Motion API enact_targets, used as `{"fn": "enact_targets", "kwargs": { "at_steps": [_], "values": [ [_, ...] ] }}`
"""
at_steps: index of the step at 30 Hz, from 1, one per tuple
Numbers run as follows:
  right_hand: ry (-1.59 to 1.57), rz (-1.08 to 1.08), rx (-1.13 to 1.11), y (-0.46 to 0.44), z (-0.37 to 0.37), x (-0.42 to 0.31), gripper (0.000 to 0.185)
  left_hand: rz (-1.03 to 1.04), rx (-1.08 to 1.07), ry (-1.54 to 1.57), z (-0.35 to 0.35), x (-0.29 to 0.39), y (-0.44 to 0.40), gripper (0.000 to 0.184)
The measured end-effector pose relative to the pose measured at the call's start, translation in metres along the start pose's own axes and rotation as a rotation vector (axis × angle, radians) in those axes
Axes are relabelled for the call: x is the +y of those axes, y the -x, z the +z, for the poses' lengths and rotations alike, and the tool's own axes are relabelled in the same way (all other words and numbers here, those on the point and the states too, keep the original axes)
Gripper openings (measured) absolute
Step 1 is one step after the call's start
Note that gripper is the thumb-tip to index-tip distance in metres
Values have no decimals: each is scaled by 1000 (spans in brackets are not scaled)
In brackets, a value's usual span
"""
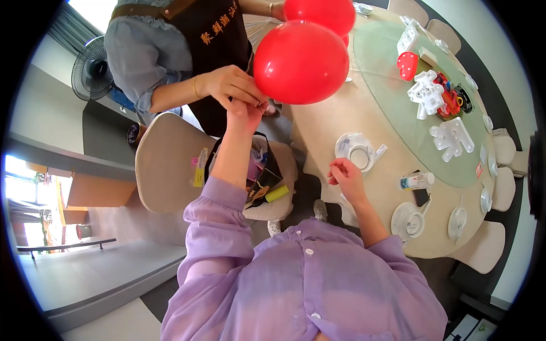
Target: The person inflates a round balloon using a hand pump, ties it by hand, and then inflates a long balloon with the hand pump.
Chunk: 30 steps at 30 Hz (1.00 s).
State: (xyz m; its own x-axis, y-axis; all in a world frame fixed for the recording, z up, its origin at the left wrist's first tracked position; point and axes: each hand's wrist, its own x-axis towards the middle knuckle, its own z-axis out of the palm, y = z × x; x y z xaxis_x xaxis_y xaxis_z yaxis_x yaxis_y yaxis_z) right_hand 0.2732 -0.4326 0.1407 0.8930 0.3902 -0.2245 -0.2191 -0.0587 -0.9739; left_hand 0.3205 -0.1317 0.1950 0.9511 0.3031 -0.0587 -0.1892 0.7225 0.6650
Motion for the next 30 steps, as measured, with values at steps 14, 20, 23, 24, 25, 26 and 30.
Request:
{"fn": "enact_targets", "kwargs": {
  "at_steps": [14, 20, 23, 24, 25, 26, 30],
  "values": [
    [95, 65, -113, -11, 21, 6, 11, 83, -88, -121, -10, 41, 11, 7],
    [175, 181, -236, -14, 43, 26, 11, 21, 397, -706, -160, 20, 141, 9],
    [264, 178, -353, -25, 87, 32, 11, -126, 566, -692, -194, -14, 222, 9],
    [307, 114, -423, -30, 111, 34, 11, -181, 600, -667, -199, -25, 244, 9],
    [393, 40, -486, -38, 138, 39, 14, -211, 627, -641, -199, -34, 262, 9],
    [476, -37, -548, -50, 166, 46, 18, -240, 654, -614, -197, -44, 276, 9],
    [1181, -214, -507, -106, 263, 119, 35, -242, 697, -496, -184, -66, 308, 9]
  ]
}}
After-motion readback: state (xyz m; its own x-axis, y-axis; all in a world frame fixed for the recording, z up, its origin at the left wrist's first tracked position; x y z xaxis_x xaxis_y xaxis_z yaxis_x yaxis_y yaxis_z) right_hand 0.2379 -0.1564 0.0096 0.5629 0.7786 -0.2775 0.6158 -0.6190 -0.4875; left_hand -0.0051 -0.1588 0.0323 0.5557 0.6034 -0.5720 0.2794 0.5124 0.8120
